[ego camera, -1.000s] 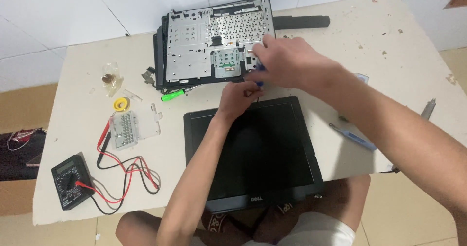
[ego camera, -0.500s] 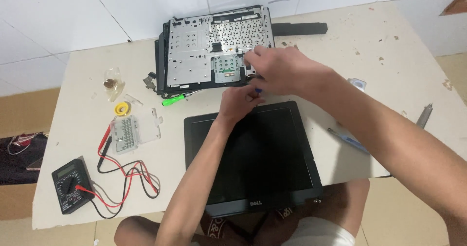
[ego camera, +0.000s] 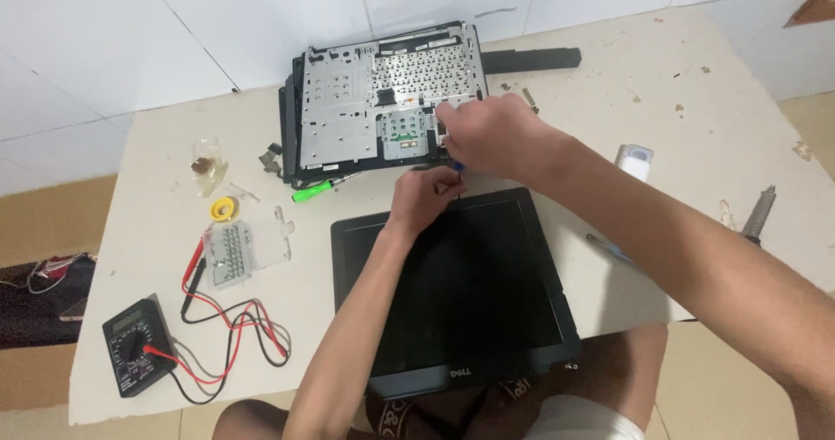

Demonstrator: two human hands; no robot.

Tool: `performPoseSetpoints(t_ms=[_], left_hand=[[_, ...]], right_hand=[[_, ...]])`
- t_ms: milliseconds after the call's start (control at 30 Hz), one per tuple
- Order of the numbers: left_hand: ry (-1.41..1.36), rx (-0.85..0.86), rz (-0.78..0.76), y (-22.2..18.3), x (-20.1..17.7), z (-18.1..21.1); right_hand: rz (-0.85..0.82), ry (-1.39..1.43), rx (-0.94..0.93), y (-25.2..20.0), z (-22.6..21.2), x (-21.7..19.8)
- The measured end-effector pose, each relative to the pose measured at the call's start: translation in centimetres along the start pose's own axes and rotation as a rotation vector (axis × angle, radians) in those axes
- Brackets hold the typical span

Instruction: Removing the display bezel from a laptop screen assembly using a screwdriver and manual prying.

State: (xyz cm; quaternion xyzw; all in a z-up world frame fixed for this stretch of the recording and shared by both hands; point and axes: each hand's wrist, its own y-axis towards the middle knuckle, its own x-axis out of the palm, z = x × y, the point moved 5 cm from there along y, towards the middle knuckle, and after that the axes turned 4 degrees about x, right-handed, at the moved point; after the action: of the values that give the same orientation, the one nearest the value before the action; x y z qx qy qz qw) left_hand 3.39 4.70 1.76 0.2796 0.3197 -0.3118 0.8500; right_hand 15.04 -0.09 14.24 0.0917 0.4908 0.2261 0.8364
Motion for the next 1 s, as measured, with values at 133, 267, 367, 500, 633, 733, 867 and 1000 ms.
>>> performPoseSetpoints(t_ms=[133,267,367,500,633,733,867,1000], left_hand=[[0.11,0.003,0.004,0.2,0.9,-0.9],[0.064,0.012,0.016,-0.1,0.3,-0.8],[-0.041,0.015,0.002,-0.4,0.7,-1.1],[-0.202,0.023,0.036,-0.2,0.9,-0.8],[-0.248,0.042,0.066,-0.1,-0.7,1.2],[-0.269,0.073,0.076,-0.7,-2.7,2.9],[-0.102,0.155,0.408,-4.3,-8.1,6.2],[-0.596,-0.494,1.039,-16.8,-12.4,9.2]], right_hand=[[0.136,0.102,0.021,0.0,-0.5,-1.7],[0.139,0.172,0.048,-0.2,-0.4,-0.8],[0.067,0.223,0.049,-0.4,-0.5,0.1],[-0.03,0.155,0.047,-0.7,-0.4,-1.4],[-0.184,0.129,0.029,-0.3,0.7,-3.6],[0.004,0.184,0.021,-0.7,1.6,-6.9],[0.081,0.563,0.112,-1.7,2.0,-13.7],[0.239,1.068,0.494,-6.8,0.1,-15.1]])
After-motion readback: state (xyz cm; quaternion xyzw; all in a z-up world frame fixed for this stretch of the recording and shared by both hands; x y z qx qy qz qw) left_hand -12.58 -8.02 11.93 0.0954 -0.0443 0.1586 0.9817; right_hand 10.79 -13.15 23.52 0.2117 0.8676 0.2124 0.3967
